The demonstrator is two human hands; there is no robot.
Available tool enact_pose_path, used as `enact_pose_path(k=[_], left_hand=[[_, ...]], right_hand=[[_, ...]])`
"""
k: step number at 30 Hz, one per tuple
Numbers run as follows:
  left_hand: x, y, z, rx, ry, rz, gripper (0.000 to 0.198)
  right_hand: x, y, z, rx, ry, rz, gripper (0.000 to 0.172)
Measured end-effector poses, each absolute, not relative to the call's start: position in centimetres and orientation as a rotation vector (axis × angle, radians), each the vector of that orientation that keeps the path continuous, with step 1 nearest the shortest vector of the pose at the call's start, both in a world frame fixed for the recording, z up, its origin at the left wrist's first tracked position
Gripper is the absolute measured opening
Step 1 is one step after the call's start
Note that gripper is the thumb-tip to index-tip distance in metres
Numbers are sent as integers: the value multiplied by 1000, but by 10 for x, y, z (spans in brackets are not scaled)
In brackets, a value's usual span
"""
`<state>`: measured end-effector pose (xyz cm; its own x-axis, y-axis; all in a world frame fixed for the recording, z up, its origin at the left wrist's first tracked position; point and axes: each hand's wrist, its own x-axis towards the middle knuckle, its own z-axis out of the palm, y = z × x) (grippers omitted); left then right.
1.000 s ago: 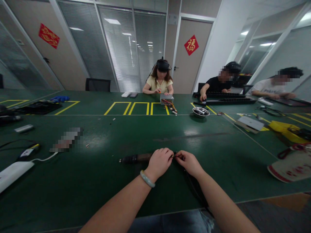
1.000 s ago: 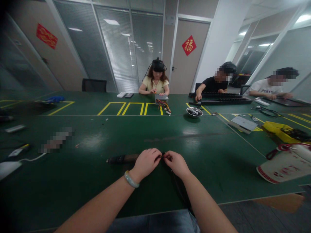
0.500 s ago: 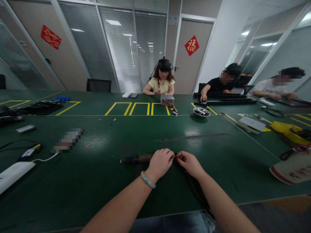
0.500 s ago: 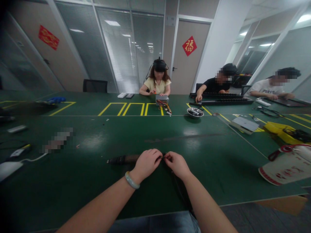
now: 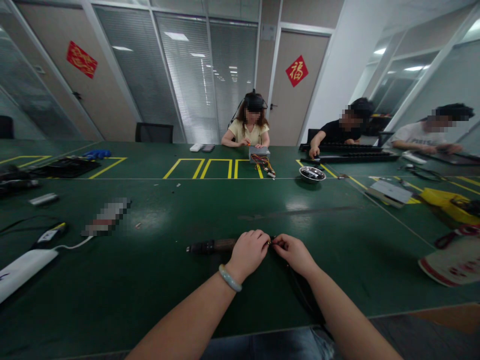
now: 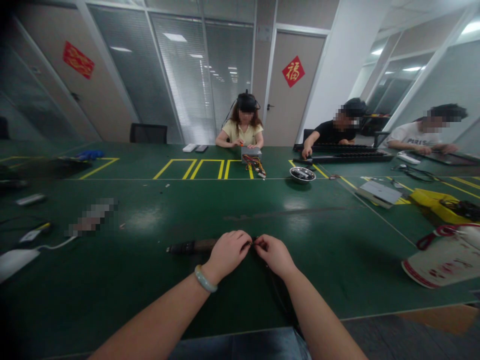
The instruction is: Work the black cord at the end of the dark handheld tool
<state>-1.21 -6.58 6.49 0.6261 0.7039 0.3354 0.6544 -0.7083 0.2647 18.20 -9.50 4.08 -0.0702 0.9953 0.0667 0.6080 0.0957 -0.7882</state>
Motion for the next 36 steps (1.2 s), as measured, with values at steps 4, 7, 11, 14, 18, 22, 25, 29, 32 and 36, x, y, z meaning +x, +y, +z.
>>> enact_pose_path(k=[4, 7, 11, 14, 18, 22, 25, 29, 32, 36], left_hand=[[-13, -66, 65, 2718, 1139, 639, 12], [-13, -67, 66, 2719, 1136, 642, 13], [-13, -67, 66, 2722, 1148, 626, 13], [-13, -67, 67, 2723, 1148, 624, 13], [-13, -67, 69, 2725, 1139, 605, 13], [-14, -67, 69, 2727, 1141, 592, 12], [-14, -67, 69, 2722, 1137, 606, 12], [-14, -67, 69, 2718, 1132, 616, 13], [-14, -67, 69, 2716, 1135, 613, 13], [-15, -67, 69, 2714, 1132, 597, 13]], right_hand=[[183, -95, 41, -1577, -1753, 777, 14], [183, -95, 41, -1573, -1759, 780, 15], [182, -95, 42, -1575, -1756, 784, 16], [182, -96, 42, -1581, -1752, 783, 16], [181, -96, 43, -1585, -1748, 799, 16], [181, -96, 45, -1584, -1755, 798, 16], [181, -96, 45, -1585, -1760, 781, 16], [181, -96, 44, -1593, -1762, 779, 16], [181, -96, 44, -1590, -1757, 777, 16], [181, -97, 45, -1574, -1760, 775, 15]])
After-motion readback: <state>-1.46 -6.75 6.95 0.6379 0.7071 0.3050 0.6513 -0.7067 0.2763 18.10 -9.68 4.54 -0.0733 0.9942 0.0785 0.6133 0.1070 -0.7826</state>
